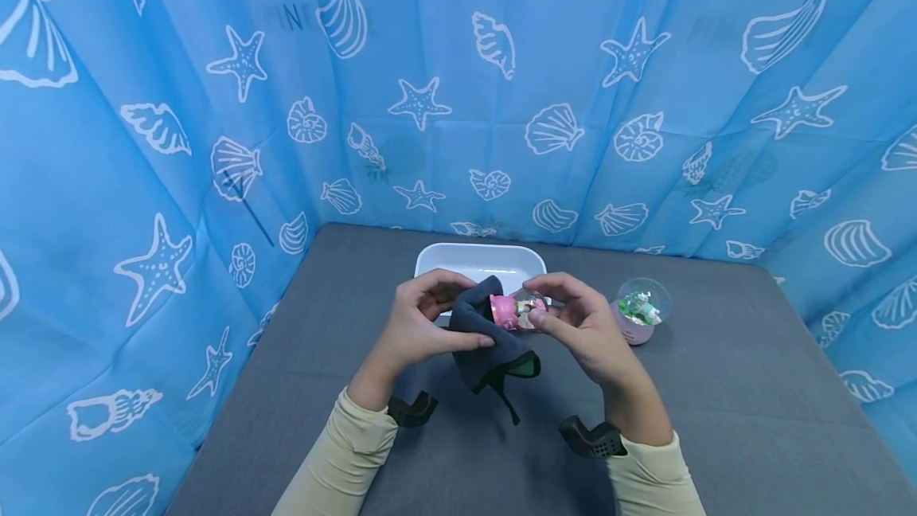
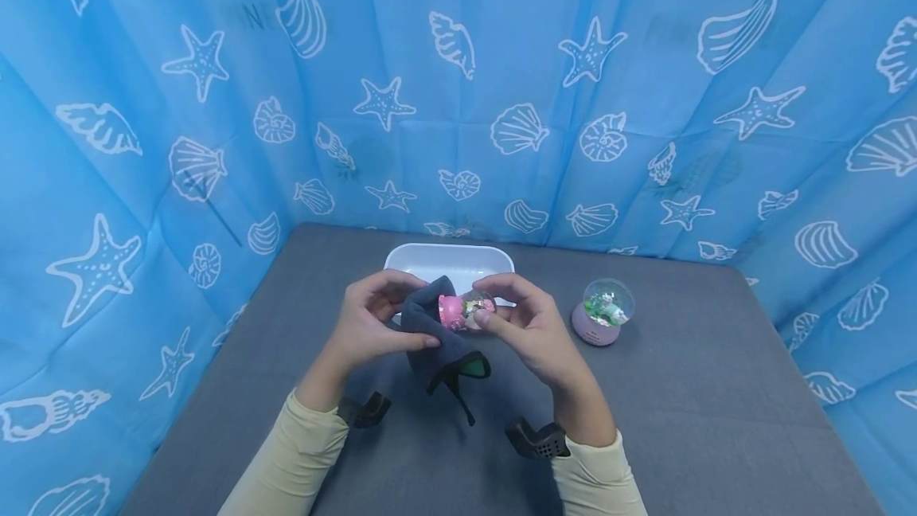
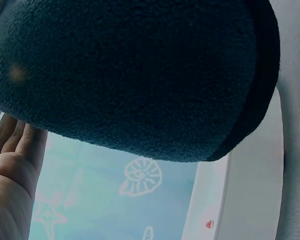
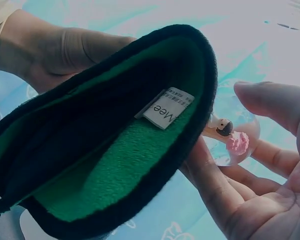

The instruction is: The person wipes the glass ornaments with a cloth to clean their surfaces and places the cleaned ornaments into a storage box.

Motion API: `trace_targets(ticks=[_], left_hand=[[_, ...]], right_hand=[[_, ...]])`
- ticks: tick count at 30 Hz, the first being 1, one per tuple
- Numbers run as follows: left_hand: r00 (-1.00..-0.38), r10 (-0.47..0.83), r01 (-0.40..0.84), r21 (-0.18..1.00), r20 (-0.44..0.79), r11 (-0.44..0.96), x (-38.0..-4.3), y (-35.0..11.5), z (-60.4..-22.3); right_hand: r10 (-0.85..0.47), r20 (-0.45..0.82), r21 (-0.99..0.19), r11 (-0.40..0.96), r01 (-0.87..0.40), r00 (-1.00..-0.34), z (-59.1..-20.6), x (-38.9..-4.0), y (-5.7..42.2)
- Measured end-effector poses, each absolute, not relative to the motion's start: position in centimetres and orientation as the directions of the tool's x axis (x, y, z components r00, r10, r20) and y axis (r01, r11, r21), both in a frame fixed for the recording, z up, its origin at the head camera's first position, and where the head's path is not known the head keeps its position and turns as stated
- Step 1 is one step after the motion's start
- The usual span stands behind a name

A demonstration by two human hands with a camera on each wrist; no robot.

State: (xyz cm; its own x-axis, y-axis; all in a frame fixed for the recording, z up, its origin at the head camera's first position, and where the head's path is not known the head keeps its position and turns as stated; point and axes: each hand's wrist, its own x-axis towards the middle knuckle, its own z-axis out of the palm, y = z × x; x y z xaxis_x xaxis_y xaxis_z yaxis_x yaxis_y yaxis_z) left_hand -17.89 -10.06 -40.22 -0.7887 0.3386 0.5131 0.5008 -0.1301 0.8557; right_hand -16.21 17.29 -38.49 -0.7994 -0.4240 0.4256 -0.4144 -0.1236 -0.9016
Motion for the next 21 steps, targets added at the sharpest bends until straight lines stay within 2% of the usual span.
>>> trace_targets(ticks=[15, 21], left_hand=[[-0.775, 0.361, 0.511, 0.85, 0.52, -0.129, -17.74, -9.76, -40.02], [-0.77, 0.351, 0.52, 0.843, 0.533, -0.138, -17.65, -9.5, -40.23]], right_hand=[[-0.408, 0.382, -0.923, -0.137, -0.359, -0.829, -38.21, -15.93, 16.61], [-0.397, 0.384, -0.92, -0.084, -0.383, -0.834, -38.34, -16.01, 16.68]])
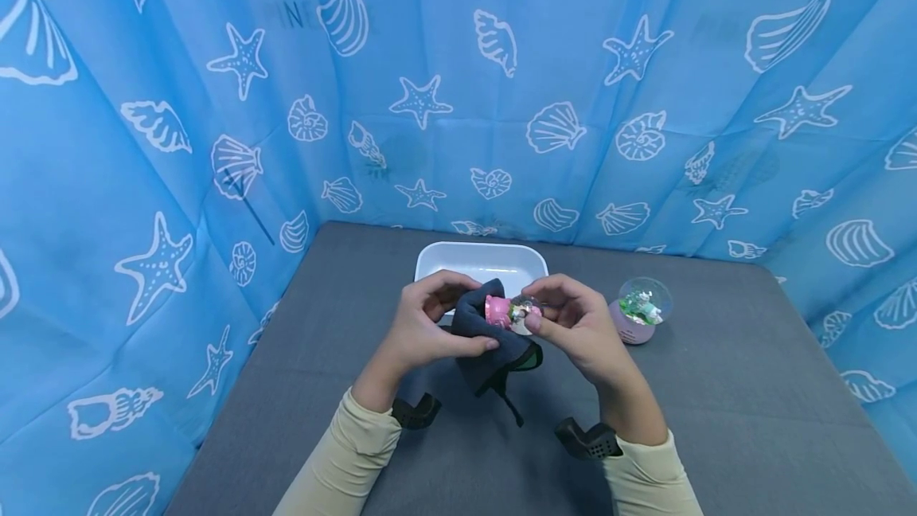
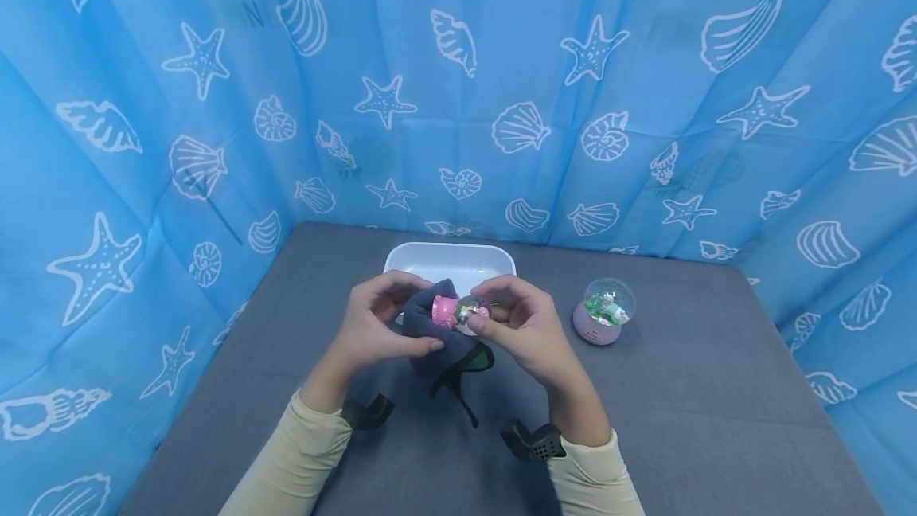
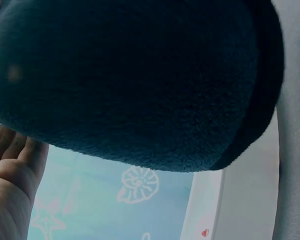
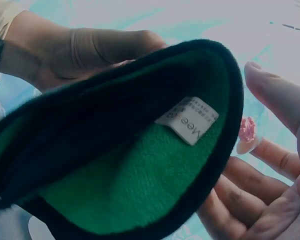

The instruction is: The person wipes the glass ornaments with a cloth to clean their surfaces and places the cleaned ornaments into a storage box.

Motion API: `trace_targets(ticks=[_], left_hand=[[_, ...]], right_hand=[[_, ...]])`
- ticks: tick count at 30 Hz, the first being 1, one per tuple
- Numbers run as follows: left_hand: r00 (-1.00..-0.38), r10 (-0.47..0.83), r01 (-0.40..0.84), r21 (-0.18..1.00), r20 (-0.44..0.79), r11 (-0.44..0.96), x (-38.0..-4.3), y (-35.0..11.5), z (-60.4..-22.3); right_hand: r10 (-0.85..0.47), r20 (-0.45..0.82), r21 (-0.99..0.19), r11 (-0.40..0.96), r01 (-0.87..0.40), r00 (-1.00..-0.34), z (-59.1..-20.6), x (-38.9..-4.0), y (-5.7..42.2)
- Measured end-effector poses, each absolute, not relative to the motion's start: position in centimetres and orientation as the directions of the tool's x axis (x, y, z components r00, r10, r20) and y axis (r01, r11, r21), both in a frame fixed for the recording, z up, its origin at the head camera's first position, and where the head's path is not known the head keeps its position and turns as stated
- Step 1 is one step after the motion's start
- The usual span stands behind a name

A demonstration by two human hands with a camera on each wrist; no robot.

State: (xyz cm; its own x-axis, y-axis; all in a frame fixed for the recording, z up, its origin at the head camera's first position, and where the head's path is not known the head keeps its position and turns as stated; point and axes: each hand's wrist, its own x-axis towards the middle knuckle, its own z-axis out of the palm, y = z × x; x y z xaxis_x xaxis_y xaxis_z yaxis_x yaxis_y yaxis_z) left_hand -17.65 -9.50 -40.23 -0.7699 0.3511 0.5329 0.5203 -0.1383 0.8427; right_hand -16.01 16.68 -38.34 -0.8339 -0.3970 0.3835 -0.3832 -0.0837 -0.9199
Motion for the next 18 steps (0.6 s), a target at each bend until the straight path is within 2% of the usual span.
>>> trace_targets(ticks=[7, 18], left_hand=[[-0.767, 0.339, 0.525, 0.836, 0.545, -0.156, -17.63, -9.36, -40.43], [-0.777, 0.334, 0.513, 0.844, 0.533, -0.155, -17.46, -9.19, -40.41]], right_hand=[[-0.363, 0.374, -0.917, -0.008, -0.398, -0.854, -38.61, -16.17, 16.57], [-0.359, 0.323, -0.94, -0.02, -0.339, -0.876, -38.51, -16.24, 16.19]])
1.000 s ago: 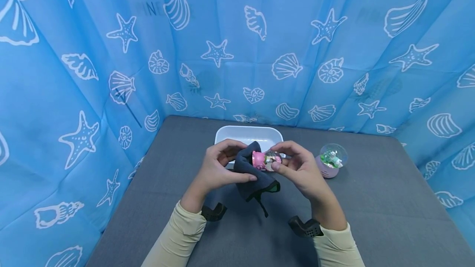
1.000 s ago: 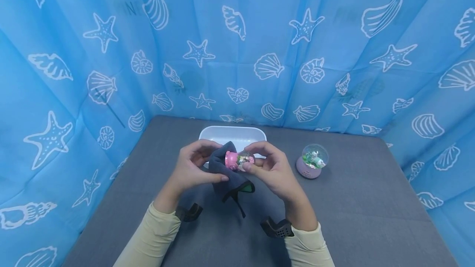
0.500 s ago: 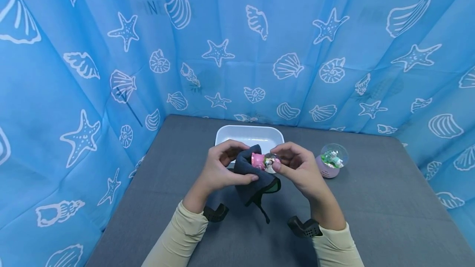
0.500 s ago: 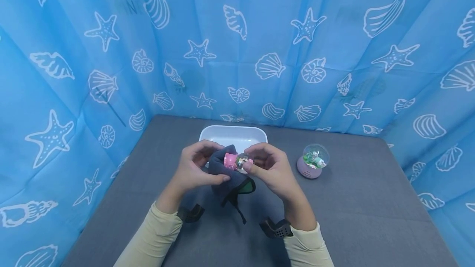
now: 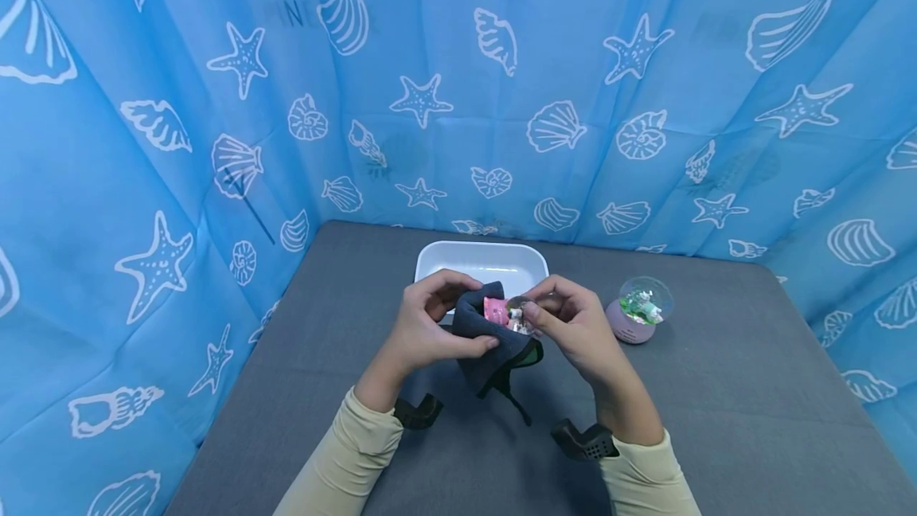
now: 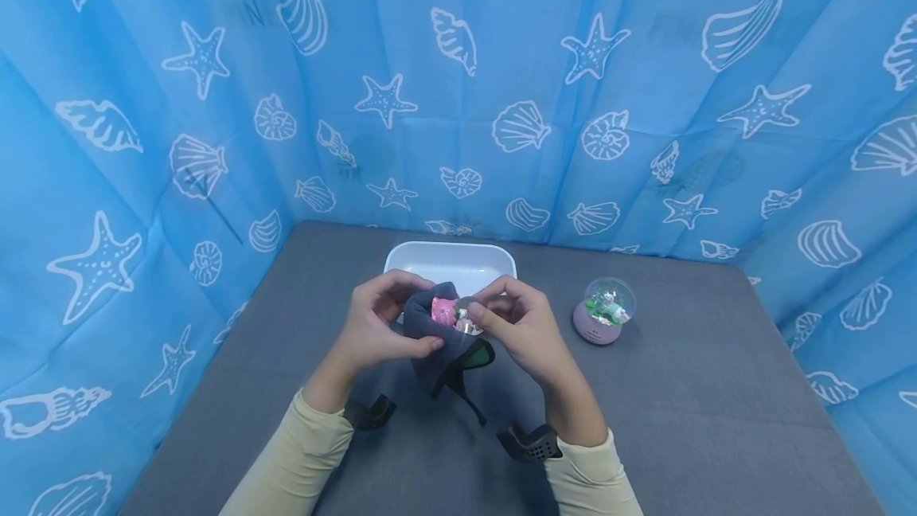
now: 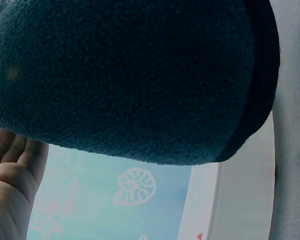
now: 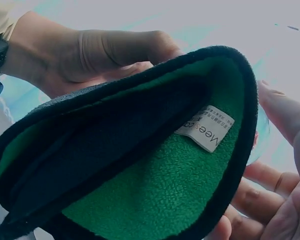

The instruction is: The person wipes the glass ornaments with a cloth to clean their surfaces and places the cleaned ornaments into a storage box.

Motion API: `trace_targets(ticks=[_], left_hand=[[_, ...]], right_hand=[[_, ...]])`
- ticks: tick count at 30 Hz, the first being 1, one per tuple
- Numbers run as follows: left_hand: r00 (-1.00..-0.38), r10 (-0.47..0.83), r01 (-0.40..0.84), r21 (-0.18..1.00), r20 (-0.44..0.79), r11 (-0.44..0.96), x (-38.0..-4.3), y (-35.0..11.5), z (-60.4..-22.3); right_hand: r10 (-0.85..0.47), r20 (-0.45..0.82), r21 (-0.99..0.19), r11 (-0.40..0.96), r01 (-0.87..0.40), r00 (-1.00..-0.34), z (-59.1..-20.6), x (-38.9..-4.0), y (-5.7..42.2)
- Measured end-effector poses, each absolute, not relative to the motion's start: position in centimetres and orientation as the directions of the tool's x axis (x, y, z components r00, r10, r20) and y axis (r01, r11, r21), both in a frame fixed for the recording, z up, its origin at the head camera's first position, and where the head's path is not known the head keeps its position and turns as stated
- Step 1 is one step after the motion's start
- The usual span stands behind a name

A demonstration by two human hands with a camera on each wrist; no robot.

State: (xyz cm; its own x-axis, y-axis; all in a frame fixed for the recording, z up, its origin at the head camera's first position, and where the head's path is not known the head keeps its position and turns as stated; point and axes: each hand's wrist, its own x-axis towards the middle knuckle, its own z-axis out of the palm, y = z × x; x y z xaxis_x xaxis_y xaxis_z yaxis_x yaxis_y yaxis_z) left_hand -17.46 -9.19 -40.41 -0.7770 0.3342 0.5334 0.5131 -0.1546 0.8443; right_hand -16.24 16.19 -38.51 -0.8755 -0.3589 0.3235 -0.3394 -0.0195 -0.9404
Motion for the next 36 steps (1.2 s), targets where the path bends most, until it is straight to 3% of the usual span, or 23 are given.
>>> trace_targets(ticks=[21, 36], left_hand=[[-0.764, 0.301, 0.557, 0.819, 0.571, -0.137, -17.6, -9.2, -40.6], [-0.778, 0.292, 0.547, 0.829, 0.556, -0.12, -17.6, -9.4, -40.6]], right_hand=[[-0.403, 0.299, -0.939, 0.04, -0.343, -0.865, -38.5, -16.1, 16.3], [-0.439, 0.403, -0.891, 0.01, -0.453, -0.803, -38.4, -16.2, 17.7]])
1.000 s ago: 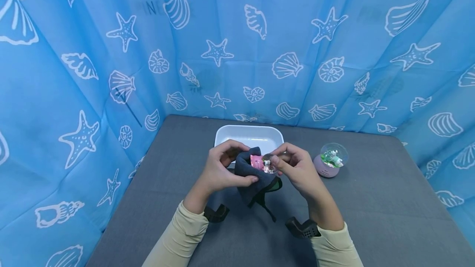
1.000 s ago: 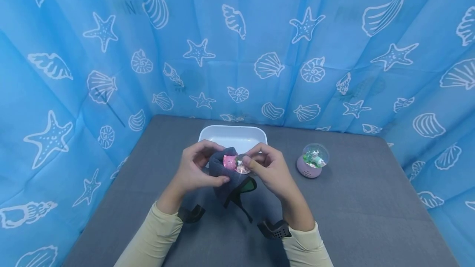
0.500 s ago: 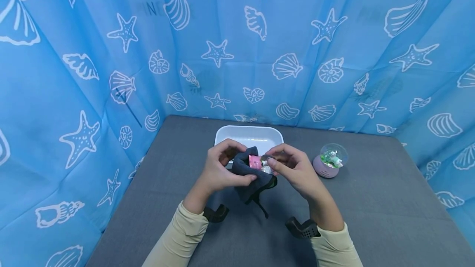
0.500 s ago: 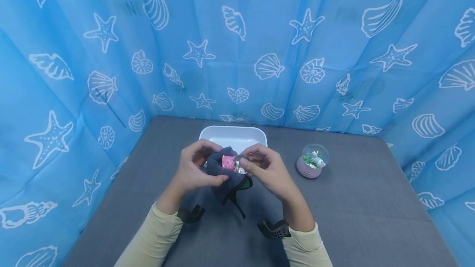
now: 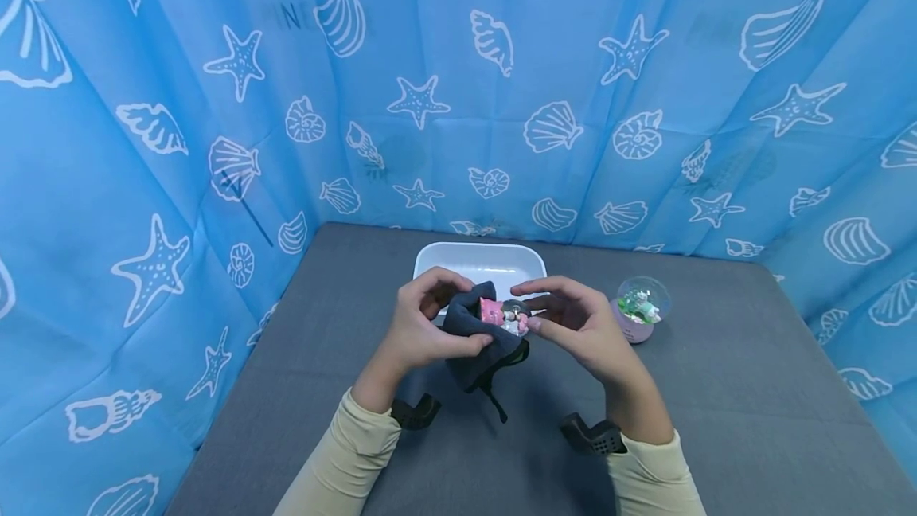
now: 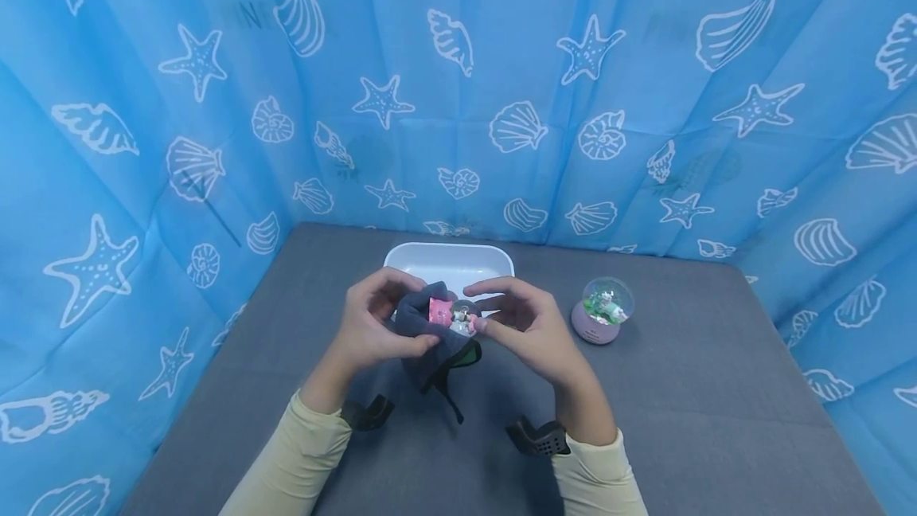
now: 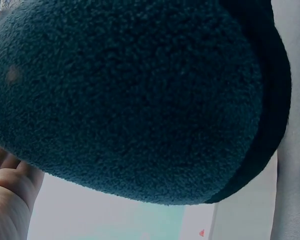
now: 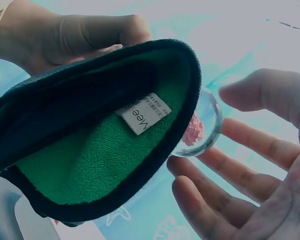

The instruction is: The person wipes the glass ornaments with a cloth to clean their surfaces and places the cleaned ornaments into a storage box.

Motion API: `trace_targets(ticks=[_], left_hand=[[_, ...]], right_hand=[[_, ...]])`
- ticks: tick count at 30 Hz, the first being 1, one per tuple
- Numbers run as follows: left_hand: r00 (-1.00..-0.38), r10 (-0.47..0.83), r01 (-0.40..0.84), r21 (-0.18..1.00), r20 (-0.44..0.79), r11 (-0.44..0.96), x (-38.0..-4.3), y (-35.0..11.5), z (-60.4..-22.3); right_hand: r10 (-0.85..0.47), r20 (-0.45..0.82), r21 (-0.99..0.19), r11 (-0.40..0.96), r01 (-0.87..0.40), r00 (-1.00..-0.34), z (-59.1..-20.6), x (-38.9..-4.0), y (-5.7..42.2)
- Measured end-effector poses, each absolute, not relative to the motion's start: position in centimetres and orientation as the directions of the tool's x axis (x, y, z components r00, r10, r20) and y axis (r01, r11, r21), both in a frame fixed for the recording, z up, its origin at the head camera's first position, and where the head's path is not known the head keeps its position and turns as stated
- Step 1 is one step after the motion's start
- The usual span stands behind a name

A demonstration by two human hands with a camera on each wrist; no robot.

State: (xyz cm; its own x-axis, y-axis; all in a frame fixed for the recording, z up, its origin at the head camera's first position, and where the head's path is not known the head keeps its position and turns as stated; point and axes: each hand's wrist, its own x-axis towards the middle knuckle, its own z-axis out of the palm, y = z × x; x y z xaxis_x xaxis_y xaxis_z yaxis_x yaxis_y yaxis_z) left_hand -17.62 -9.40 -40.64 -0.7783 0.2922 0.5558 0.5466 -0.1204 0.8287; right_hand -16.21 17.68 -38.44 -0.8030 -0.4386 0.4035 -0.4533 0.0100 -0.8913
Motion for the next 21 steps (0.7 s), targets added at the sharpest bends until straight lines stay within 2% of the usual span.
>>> trace_targets(ticks=[8, 21], left_hand=[[-0.773, 0.292, 0.555, 0.823, 0.563, -0.117, -17.66, -9.31, -40.71], [-0.774, 0.295, 0.551, 0.825, 0.561, -0.123, -17.7, -9.4, -40.43]], right_hand=[[-0.502, 0.399, -0.893, -0.023, -0.45, -0.767, -38.55, -16.33, 18.03], [-0.484, 0.359, -0.901, 0.044, -0.432, -0.798, -38.28, -16.2, 17.84]])
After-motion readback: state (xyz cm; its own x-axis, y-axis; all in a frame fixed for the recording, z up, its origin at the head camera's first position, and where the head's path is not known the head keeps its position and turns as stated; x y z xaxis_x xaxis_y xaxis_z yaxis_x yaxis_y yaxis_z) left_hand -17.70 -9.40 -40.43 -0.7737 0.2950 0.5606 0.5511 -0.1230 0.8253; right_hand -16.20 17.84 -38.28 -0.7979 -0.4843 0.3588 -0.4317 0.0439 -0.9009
